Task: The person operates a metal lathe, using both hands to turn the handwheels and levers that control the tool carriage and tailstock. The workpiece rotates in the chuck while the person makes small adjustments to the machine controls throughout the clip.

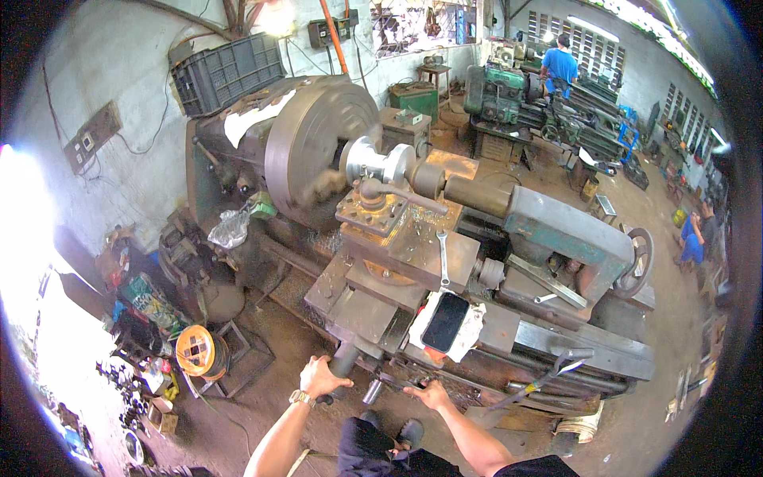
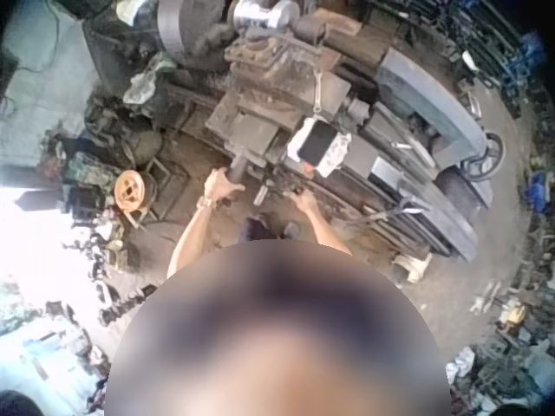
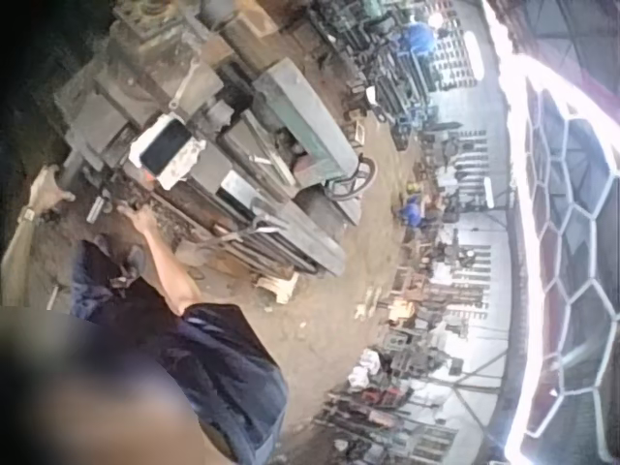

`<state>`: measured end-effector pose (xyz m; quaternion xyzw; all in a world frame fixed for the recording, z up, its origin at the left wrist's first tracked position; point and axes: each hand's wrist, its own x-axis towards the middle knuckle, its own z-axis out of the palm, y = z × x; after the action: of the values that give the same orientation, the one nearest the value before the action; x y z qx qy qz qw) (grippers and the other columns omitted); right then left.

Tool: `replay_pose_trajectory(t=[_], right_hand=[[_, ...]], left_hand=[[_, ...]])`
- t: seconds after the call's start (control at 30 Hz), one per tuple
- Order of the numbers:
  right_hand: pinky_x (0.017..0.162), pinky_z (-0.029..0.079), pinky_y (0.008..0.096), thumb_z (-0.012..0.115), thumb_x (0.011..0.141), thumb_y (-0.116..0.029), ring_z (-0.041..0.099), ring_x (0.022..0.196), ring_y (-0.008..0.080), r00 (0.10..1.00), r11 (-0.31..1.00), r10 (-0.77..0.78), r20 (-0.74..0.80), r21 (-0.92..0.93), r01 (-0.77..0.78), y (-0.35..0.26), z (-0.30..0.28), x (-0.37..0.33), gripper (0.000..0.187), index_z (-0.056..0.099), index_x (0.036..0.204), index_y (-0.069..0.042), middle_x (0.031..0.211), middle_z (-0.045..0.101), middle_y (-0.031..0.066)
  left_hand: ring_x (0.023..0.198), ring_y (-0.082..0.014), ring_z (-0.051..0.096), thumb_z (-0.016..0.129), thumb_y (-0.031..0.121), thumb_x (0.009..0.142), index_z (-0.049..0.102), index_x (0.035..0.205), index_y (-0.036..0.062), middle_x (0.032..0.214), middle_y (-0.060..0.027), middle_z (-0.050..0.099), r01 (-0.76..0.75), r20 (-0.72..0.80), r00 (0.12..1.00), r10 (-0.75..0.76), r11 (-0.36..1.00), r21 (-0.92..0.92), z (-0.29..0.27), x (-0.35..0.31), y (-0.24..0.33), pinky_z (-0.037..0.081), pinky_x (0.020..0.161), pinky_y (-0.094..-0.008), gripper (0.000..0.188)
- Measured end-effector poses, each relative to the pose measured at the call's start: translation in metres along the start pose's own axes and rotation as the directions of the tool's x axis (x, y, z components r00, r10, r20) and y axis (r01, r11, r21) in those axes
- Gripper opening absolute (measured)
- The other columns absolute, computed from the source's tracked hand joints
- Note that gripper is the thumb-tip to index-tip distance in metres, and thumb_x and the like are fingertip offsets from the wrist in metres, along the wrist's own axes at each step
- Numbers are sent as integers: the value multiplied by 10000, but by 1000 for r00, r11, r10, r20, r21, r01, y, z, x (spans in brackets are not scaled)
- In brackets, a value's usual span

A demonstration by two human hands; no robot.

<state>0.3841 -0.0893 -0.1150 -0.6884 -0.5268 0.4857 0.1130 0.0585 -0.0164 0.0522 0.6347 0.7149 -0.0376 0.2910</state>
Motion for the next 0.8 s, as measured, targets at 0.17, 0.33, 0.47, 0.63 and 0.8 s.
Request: replay_pose_trajectory(t=[0.17,0.33,0.47,0.63,0.8], right_hand=[[858,526,459,706,658,-869,702,905,389,993,997,-61,-102,36,65,0,0,-3,929,717,881,34,867,712,257],[893,521,471,661,649,-904,713,950,408,999,999,35,33,-24,-34,1,-7,-5,971,733,884,35,902,718,301],[848,542,499,667,652,-895,719,907,428,998,997,-53,-41,55,55,6,-5,-4,955,744,945,10,885,720,296],[873,546,499,667,673,-878,717,934,430,1000,1000,-14,-10,1,14,8,-4,-5,920,755,958,-8,920,726,292],[901,539,507,672,666,-877,710,969,439,997,994,-70,-28,77,72,12,-4,-4,939,749,938,18,936,721,306]], left_hand=[[1225,-352,608,887,677,532,606,1354,10,1320,-234,608,-31,-37,999,33,998,53,5,4,-2,499,1053,-427,1095],[1230,-344,607,894,676,521,633,1300,-14,1325,-222,620,-21,-38,999,23,998,57,12,11,-8,491,1060,-424,1074],[1221,-336,611,907,658,511,620,1313,-15,1311,-217,630,-55,-60,996,59,996,75,14,14,-10,488,1060,-420,1086],[1185,-339,630,932,616,499,616,1316,-26,1283,-230,627,-42,-64,997,46,998,53,15,14,-9,518,1023,-415,1086],[1192,-342,624,930,622,503,620,1314,-22,1298,-230,617,-34,-56,998,38,997,71,15,16,-10,515,1030,-415,1081]])
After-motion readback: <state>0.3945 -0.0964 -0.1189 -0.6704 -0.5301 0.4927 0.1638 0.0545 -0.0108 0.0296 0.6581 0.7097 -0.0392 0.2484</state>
